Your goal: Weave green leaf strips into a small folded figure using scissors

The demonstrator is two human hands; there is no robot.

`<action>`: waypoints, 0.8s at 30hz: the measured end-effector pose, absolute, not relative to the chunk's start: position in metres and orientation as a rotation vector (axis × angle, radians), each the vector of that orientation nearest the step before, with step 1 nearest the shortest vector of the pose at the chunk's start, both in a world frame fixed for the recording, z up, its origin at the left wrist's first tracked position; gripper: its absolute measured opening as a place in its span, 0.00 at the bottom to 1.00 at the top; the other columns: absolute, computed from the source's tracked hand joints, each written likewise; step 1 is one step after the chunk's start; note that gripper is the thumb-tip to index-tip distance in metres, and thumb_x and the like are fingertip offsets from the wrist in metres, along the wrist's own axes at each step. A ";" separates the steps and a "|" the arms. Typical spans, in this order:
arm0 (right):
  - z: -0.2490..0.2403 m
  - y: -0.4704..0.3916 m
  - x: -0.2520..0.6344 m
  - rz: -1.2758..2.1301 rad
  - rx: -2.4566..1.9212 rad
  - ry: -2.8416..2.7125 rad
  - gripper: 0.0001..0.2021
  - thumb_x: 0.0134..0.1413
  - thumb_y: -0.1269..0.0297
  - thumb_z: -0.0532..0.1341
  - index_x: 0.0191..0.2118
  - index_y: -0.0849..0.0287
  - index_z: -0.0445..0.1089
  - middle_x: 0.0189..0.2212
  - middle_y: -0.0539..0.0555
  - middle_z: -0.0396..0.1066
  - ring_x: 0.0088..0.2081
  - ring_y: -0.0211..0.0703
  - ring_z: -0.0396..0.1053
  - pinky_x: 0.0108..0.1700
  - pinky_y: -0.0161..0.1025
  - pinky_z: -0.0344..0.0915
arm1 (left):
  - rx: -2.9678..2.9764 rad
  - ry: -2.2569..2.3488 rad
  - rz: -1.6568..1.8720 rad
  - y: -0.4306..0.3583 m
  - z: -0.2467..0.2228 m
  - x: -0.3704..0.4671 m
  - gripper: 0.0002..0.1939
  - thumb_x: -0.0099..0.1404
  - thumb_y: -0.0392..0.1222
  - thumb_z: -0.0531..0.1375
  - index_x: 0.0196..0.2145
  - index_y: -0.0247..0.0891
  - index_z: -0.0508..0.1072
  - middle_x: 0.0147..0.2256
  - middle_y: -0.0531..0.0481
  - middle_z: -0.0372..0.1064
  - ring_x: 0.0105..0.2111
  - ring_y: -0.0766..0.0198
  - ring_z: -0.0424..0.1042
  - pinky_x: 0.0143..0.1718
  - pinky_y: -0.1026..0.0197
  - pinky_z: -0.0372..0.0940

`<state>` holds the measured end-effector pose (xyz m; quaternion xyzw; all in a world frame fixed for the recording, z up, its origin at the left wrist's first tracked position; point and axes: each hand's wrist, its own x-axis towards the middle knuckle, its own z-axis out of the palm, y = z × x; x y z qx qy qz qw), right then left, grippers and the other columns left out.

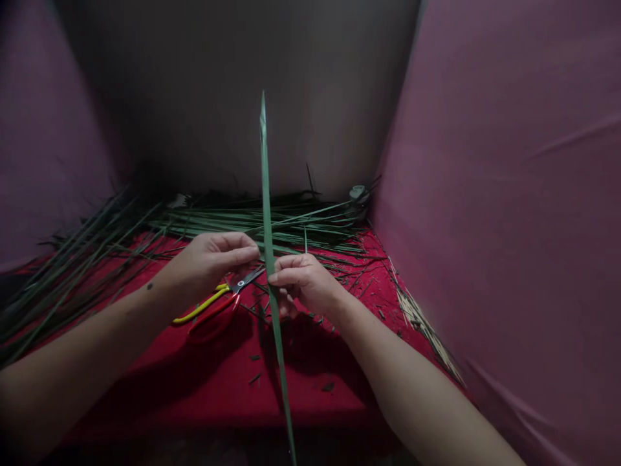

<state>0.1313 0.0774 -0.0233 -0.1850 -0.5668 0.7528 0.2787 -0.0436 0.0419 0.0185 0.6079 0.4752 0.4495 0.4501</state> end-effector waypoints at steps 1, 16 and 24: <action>-0.023 0.077 0.132 2.023 -0.495 -1.525 0.06 0.44 0.69 0.60 0.23 0.63 0.62 0.14 0.45 0.64 0.12 0.36 0.64 0.09 0.28 0.57 | 1.495 1.189 1.111 0.041 0.020 -0.045 0.10 0.58 0.42 0.59 0.23 0.33 0.67 0.19 0.55 0.62 0.19 0.73 0.58 0.21 0.68 0.53; -0.024 0.074 0.131 2.024 -0.552 -1.623 0.08 0.43 0.69 0.60 0.21 0.63 0.61 0.13 0.45 0.63 0.11 0.35 0.64 0.08 0.28 0.57 | 1.450 1.134 0.935 0.034 0.014 -0.045 0.11 0.52 0.40 0.61 0.19 0.35 0.62 0.15 0.57 0.56 0.15 0.74 0.52 0.17 0.67 0.46; -0.031 0.073 0.128 2.302 -0.213 -1.396 0.07 0.41 0.68 0.59 0.20 0.63 0.59 0.13 0.48 0.64 0.08 0.34 0.58 0.06 0.28 0.51 | 1.921 1.593 1.031 0.037 0.024 -0.058 0.09 0.54 0.40 0.56 0.19 0.37 0.63 0.16 0.56 0.57 0.17 0.70 0.55 0.21 0.65 0.49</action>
